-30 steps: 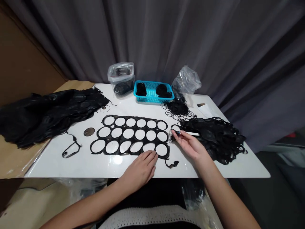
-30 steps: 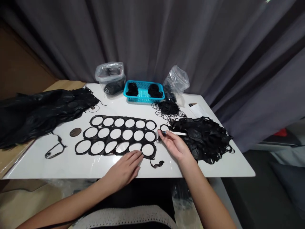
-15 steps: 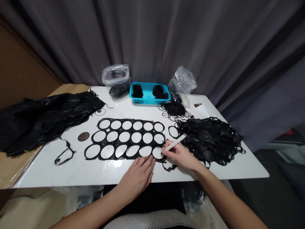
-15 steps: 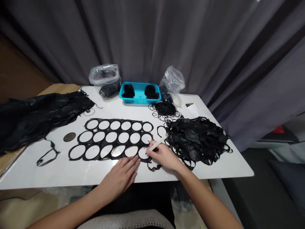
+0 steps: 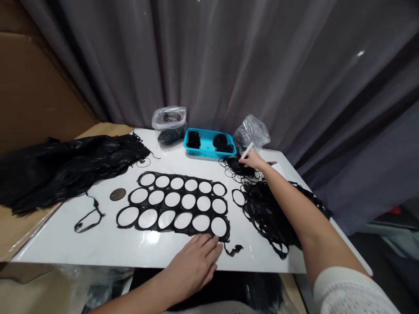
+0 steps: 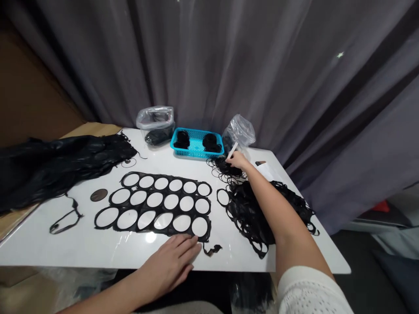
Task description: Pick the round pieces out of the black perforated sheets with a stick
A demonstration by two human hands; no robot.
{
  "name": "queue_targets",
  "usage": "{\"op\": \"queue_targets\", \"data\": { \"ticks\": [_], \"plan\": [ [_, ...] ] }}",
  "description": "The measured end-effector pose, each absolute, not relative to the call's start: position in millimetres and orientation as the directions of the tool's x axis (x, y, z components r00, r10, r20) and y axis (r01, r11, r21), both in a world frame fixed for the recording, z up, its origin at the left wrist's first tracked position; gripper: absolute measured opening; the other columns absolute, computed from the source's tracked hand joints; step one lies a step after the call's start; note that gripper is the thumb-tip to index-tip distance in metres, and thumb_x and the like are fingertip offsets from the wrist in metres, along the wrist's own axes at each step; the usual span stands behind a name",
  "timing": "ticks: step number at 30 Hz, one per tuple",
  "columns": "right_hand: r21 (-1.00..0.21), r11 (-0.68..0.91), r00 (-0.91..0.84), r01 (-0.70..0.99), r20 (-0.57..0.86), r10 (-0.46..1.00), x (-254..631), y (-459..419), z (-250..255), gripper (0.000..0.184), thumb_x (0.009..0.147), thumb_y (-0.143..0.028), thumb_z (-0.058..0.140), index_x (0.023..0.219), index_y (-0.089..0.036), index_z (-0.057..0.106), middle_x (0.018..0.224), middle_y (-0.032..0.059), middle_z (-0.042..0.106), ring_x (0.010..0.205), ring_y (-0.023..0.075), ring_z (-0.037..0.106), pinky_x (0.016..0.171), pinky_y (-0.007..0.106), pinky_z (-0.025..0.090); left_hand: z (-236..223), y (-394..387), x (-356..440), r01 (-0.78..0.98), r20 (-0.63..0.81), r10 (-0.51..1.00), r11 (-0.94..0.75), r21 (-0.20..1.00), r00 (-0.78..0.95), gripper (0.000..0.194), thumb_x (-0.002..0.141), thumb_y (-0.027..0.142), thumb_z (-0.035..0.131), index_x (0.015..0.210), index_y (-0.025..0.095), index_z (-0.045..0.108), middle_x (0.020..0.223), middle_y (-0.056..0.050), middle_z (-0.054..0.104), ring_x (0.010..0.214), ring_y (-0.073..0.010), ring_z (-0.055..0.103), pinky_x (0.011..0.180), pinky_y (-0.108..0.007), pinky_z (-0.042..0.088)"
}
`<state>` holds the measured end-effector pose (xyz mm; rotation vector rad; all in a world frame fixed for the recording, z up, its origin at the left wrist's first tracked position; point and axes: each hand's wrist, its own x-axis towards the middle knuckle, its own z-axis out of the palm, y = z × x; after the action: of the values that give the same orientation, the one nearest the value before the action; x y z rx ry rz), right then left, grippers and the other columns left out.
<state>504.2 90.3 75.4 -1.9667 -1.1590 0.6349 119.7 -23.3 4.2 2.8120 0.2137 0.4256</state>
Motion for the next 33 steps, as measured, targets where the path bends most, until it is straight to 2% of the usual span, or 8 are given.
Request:
{"op": "queue_targets", "data": {
  "ticks": [4, 7, 9, 11, 13, 16, 23, 33],
  "plan": [
    [-0.765, -0.316, 0.562, 0.561, 0.072, 0.824, 515.9, 69.7, 74.9, 0.025, 0.065, -0.004, 0.072, 0.054, -0.018, 0.055, 0.054, -0.0028, 0.052, 0.066, 0.0159, 0.054, 0.069, 0.03, 0.045, 14.2, -17.7, 114.8, 0.015, 0.238, 0.114, -0.924, 0.383, 0.965, 0.049, 0.094, 0.023, 0.055, 0.142, 0.018, 0.046, 0.142, -0.01, 0.055, 0.13, -0.0262, 0.05, 0.108, -0.042, 0.043],
    [-0.711, -0.235, 0.537, 0.663, 0.233, 0.811, 486.2, 26.9, 68.8, 0.015, 0.074, -0.015, 0.07, 0.063, -0.018, 0.06, 0.065, 0.0, 0.059, 0.073, 0.0184, 0.056, 0.075, 0.031, 0.043, 13.0, -16.3, 114.6, 0.021, 0.274, 0.125, -0.936, 0.352, 0.953, 0.047, 0.097, 0.019, 0.05, 0.143, 0.015, 0.045, 0.141, -0.013, 0.056, 0.133, -0.0266, 0.049, 0.111, -0.044, 0.042],
    [-0.761, -0.162, 0.462, 0.629, 0.198, 0.865, 446.8, -9.7, 60.5, 0.013, 0.084, -0.026, 0.062, 0.073, -0.019, 0.064, 0.069, 0.0007, 0.062, 0.07, 0.0184, 0.057, 0.072, 0.031, 0.043, 8.3, -17.7, 115.8, 0.058, 0.288, 0.148, -0.953, 0.297, 0.946, 0.043, 0.097, 0.017, 0.048, 0.14, 0.012, 0.047, 0.137, -0.016, 0.058, 0.13, -0.028, 0.051, 0.109, -0.046, 0.043],
    [-0.838, -0.102, 0.337, 0.536, 0.102, 0.936, 401.8, -45.3, 49.3, 0.011, 0.085, -0.029, 0.062, 0.08, -0.02, 0.066, 0.082, 0.0031, 0.068, 0.077, 0.0193, 0.06, 0.072, 0.03, 0.045, 2.5, -19.8, 117.2, 0.072, 0.291, 0.142, -0.969, 0.238, 0.946, 0.04, 0.097, 0.018, 0.047, 0.136, 0.01, 0.05, 0.135, -0.017, 0.059, 0.127, -0.0294, 0.054, 0.107, -0.046, 0.044],
    [-0.879, -0.115, 0.3, 0.463, 0.034, 0.953, 363.1, -73.5, 37.7, 0.012, 0.087, -0.028, 0.061, 0.078, -0.02, 0.066, 0.091, 0.0049, 0.069, 0.084, 0.02, 0.062, 0.076, 0.031, 0.046, -2.3, -21.5, 118.1, 0.068, 0.298, 0.124, -0.979, 0.19, 0.947, 0.039, 0.098, 0.019, 0.046, 0.135, 0.008, 0.051, 0.135, -0.017, 0.059, 0.126, -0.0303, 0.055, 0.107, -0.046, 0.044],
    [-0.89, -0.123, 0.224, 0.44, -0.024, 0.974, 331.6, -95.5, 25.7, 0.017, 0.088, -0.028, 0.061, 0.073, -0.021, 0.064, 0.095, 0.0058, 0.069, 0.089, 0.0207, 0.063, 0.082, 0.033, 0.047, -5.3, -22.3, 118.4, 0.057, 0.298, 0.106, -0.984, 0.169, 0.949, 0.04, 0.099, 0.024, 0.047, 0.136, 0.008, 0.051, 0.137, -0.018, 0.058, 0.128, -0.0306, 0.055, 0.109, -0.046, 0.042],
    [-0.919, -0.121, 0.219, 0.377, -0.038, 0.975, 326.0, -96.7, 20.9, 0.016, 0.089, -0.031, 0.061, 0.076, -0.023, 0.064, 0.099, 0.007, 0.068, 0.096, 0.0225, 0.064, 0.086, 0.036, 0.049, -3.1, -21.4, 117.0, 0.041, 0.286, 0.099, -0.978, 0.203, 0.953, 0.043, 0.099, 0.03, 0.048, 0.137, 0.01, 0.049, 0.137, -0.018, 0.058, 0.131, -0.0294, 0.052, 0.112, -0.045, 0.039],
    [-0.885, -0.094, 0.211, 0.456, 0.005, 0.977, 324.6, -96.3, 20.8, 0.016, 0.09, -0.027, 0.059, 0.075, -0.022, 0.063, 0.097, 0.0065, 0.068, 0.094, 0.0221, 0.065, 0.088, 0.036, 0.048, 0.1, -20.7, 117.0, 0.036, 0.269, 0.094, -0.977, 0.212, 0.959, 0.042, 0.098, 0.031, 0.05, 0.134, 0.009, 0.051, 0.136, -0.018, 0.059, 0.129, -0.0305, 0.053, 0.111, -0.046, 0.04]
  ]
}}
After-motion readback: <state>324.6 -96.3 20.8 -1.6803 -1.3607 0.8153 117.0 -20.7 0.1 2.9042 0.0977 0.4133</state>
